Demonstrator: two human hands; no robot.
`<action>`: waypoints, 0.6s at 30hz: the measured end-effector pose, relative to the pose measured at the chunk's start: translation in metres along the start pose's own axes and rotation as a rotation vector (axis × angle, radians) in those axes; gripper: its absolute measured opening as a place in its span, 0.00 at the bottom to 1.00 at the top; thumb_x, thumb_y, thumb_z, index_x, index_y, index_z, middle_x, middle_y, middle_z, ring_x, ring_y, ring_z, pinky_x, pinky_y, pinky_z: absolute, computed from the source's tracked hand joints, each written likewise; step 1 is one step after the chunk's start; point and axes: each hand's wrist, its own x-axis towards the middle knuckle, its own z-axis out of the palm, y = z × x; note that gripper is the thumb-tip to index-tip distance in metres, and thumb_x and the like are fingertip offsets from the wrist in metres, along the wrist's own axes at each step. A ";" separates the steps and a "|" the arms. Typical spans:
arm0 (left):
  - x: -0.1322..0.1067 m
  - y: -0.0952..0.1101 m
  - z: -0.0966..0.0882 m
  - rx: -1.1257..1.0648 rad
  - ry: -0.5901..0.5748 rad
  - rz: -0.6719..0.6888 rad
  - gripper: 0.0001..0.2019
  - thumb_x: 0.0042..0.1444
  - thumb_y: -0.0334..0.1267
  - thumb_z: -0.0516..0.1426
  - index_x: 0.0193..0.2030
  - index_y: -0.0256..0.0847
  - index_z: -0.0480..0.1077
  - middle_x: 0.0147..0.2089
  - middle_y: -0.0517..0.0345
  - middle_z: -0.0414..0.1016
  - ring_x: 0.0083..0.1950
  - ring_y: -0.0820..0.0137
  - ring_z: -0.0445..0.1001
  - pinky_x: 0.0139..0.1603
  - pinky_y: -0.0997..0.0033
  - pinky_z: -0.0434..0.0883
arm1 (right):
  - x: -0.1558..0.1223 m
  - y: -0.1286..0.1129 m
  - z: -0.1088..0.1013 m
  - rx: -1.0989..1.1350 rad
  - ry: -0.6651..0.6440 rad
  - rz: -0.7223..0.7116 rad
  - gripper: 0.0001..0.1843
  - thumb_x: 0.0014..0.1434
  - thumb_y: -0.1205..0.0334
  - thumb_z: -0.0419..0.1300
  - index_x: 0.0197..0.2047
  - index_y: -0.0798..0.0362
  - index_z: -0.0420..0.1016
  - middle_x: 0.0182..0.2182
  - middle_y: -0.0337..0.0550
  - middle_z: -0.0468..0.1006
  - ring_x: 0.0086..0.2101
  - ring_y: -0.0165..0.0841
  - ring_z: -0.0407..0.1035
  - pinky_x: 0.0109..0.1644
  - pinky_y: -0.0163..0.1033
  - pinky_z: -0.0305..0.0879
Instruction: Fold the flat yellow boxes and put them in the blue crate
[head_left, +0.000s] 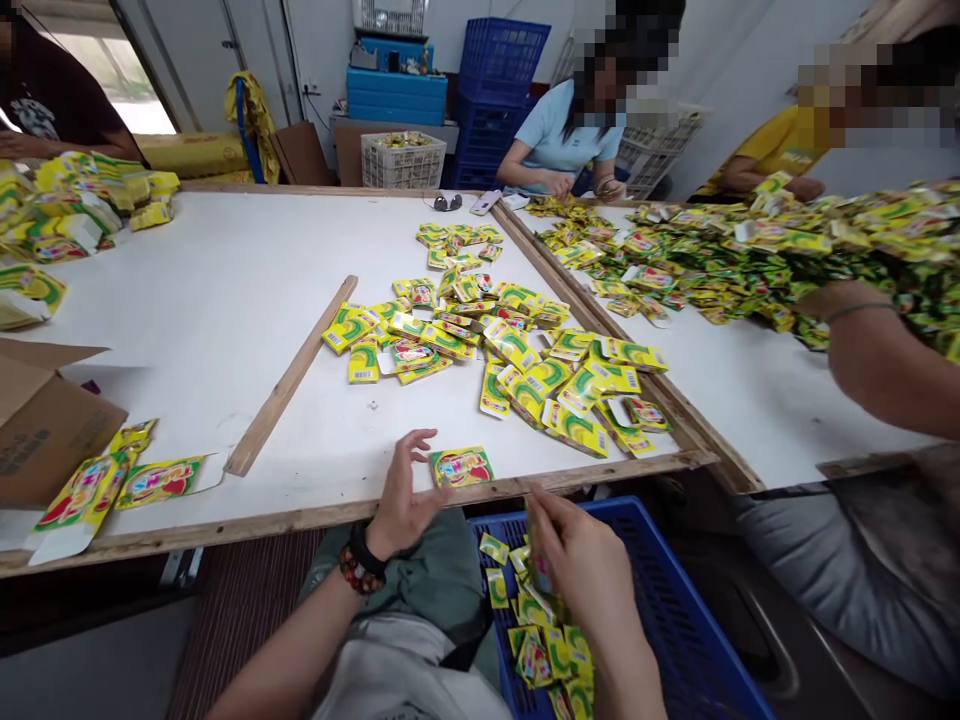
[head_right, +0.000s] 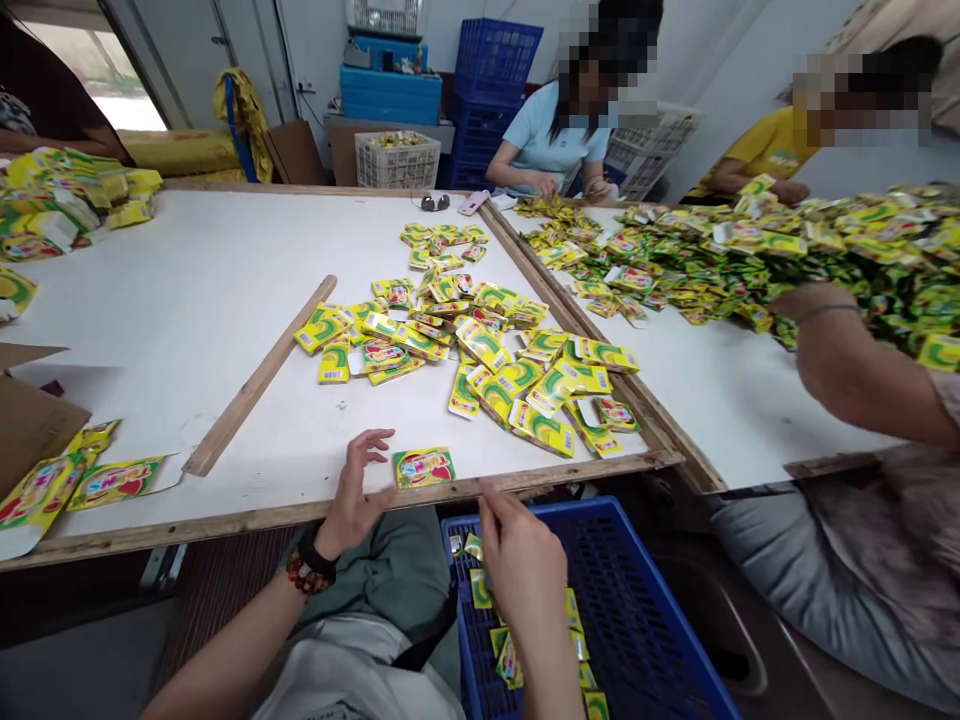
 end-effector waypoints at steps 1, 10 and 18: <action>0.002 -0.003 0.001 -0.007 0.076 -0.054 0.22 0.59 0.43 0.54 0.58 0.41 0.57 0.58 0.45 0.65 0.51 0.63 0.68 0.49 0.60 0.69 | 0.004 0.007 -0.003 -0.090 -0.024 0.038 0.21 0.62 0.57 0.53 0.54 0.56 0.75 0.48 0.57 0.79 0.46 0.50 0.75 0.43 0.48 0.72; 0.010 -0.011 0.012 0.443 -0.156 -0.074 0.24 0.54 0.36 0.56 0.58 0.40 0.61 0.60 0.45 0.66 0.61 0.55 0.62 0.60 0.48 0.62 | 0.064 -0.035 0.042 -0.016 -0.167 -0.016 0.17 0.59 0.65 0.57 0.50 0.62 0.76 0.33 0.58 0.82 0.39 0.46 0.76 0.46 0.51 0.66; 0.014 0.013 0.017 0.590 0.042 0.006 0.19 0.53 0.38 0.56 0.52 0.40 0.60 0.45 0.50 0.72 0.45 0.60 0.74 0.50 0.55 0.70 | 0.033 -0.054 0.030 0.605 0.234 -0.598 0.23 0.64 0.71 0.50 0.58 0.44 0.70 0.45 0.47 0.79 0.50 0.38 0.70 0.53 0.48 0.68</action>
